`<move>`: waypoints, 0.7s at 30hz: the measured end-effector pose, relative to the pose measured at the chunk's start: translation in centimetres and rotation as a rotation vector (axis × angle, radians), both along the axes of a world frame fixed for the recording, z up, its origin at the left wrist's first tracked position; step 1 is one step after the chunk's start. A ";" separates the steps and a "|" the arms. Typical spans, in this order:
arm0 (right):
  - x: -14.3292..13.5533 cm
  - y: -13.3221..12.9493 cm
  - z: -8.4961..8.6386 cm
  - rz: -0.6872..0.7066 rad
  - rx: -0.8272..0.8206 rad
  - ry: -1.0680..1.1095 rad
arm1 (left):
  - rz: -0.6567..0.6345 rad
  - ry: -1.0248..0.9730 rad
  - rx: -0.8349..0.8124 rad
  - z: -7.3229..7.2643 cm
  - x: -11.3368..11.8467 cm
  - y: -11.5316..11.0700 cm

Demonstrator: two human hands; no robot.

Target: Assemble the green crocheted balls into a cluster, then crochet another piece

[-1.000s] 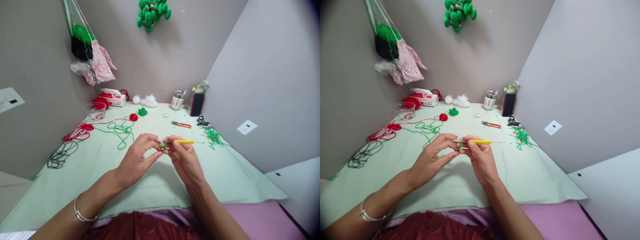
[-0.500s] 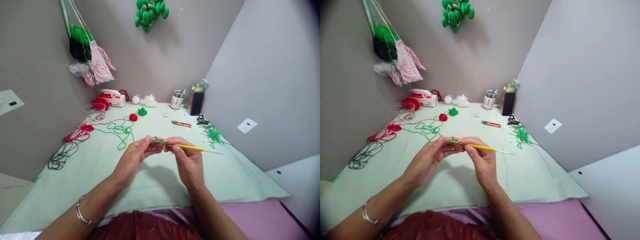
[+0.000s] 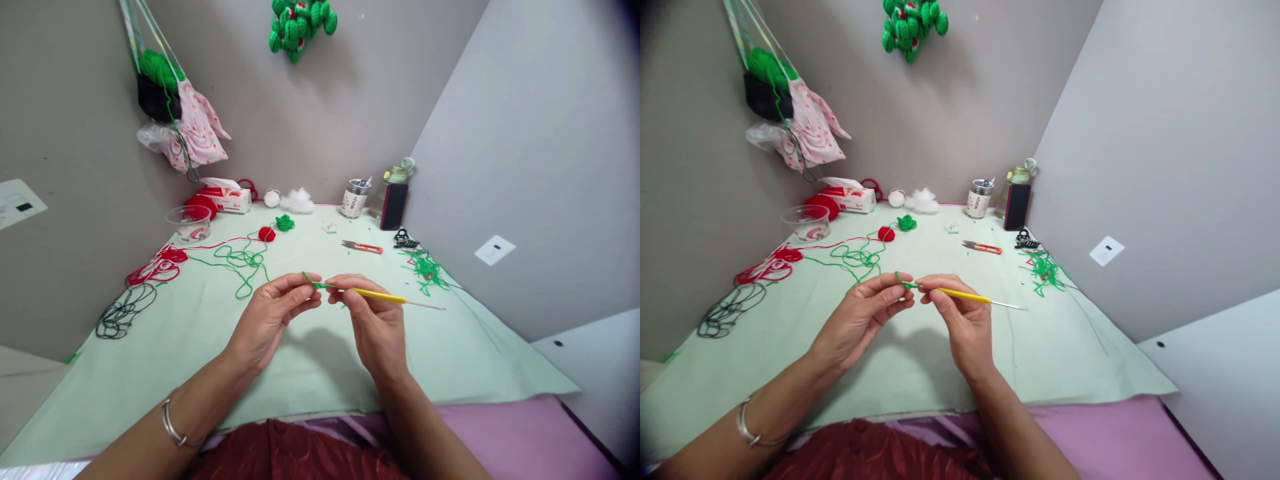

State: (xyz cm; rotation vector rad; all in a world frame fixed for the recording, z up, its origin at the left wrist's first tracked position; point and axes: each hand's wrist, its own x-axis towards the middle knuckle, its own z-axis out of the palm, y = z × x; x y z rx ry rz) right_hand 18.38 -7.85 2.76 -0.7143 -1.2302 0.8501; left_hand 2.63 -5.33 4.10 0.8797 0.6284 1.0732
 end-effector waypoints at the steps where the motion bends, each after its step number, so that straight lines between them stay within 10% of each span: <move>1: 0.0 0.0 0.0 0.005 -0.003 0.004 | -0.010 0.008 0.013 0.0 0.0 0.0; 21: -1.0 -0.5 0.1 -0.092 0.027 -0.140 | 0.003 0.176 0.197 -0.6 0.7 -1.0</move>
